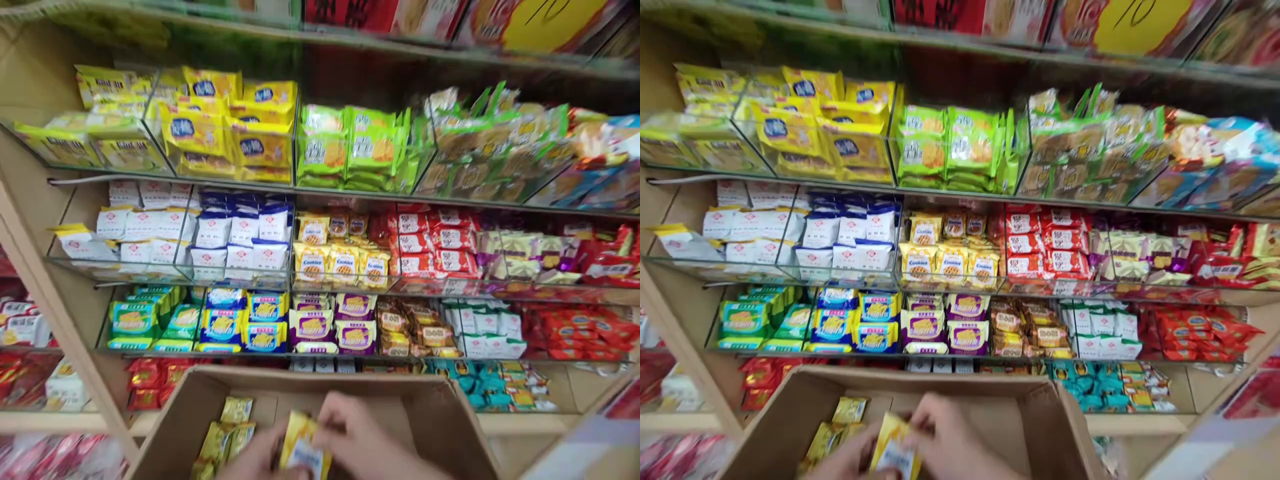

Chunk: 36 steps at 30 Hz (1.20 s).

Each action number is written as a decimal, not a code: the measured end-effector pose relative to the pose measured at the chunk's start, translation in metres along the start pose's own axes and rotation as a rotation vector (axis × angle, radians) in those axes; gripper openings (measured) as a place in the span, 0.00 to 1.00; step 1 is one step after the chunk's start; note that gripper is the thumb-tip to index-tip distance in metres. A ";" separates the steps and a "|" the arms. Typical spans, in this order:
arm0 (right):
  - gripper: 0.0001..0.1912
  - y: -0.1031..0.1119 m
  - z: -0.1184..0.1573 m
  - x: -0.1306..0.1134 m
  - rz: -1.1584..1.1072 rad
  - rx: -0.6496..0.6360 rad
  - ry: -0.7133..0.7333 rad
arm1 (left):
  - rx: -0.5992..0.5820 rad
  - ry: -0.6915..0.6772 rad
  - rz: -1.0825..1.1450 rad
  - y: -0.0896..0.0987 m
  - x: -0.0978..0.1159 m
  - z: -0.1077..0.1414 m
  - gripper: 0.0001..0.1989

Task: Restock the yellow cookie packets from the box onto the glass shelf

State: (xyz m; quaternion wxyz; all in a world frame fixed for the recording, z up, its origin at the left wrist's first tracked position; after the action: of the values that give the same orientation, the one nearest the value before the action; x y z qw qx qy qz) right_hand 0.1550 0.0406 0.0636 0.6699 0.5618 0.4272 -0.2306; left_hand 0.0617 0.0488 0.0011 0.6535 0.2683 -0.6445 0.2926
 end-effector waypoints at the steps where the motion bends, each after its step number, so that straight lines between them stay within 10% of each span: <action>1: 0.11 0.011 -0.001 0.003 -0.086 0.032 -0.035 | 0.022 0.048 0.067 -0.008 0.011 -0.001 0.22; 9: 0.18 0.055 0.003 -0.001 -0.588 0.162 -0.141 | 0.070 -0.042 0.321 -0.031 0.083 -0.020 0.21; 18: 0.09 0.076 0.024 -0.040 -0.046 0.242 0.138 | 0.183 -0.303 -0.143 -0.019 0.109 -0.012 0.20; 24: 0.12 0.193 0.054 -0.148 0.718 1.014 0.533 | 0.500 -0.886 -1.062 0.009 0.198 0.016 0.22; 29: 0.11 0.225 -0.042 -0.177 1.391 0.910 0.270 | 0.696 -0.990 -1.381 0.043 0.212 0.002 0.20; 36: 0.17 0.263 -0.145 -0.152 1.407 0.742 -0.173 | 0.740 -0.896 -1.530 0.065 0.177 -0.023 0.23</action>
State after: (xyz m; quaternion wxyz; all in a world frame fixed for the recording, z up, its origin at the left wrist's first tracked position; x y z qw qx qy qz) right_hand 0.2369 0.2217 0.3359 0.4585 0.8658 -0.1853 0.0764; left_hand 0.0299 0.1168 0.1759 0.2342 0.8925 -0.3516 -0.1580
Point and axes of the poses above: each hand's wrist, its own z-axis away from the middle knuckle, its own y-axis out of the back of the hand, x = y × z, the point moved 9 cm from there along -z, towards the middle knuckle, and after that the axes turned 8 degrees about z, right-handed, at the moved point
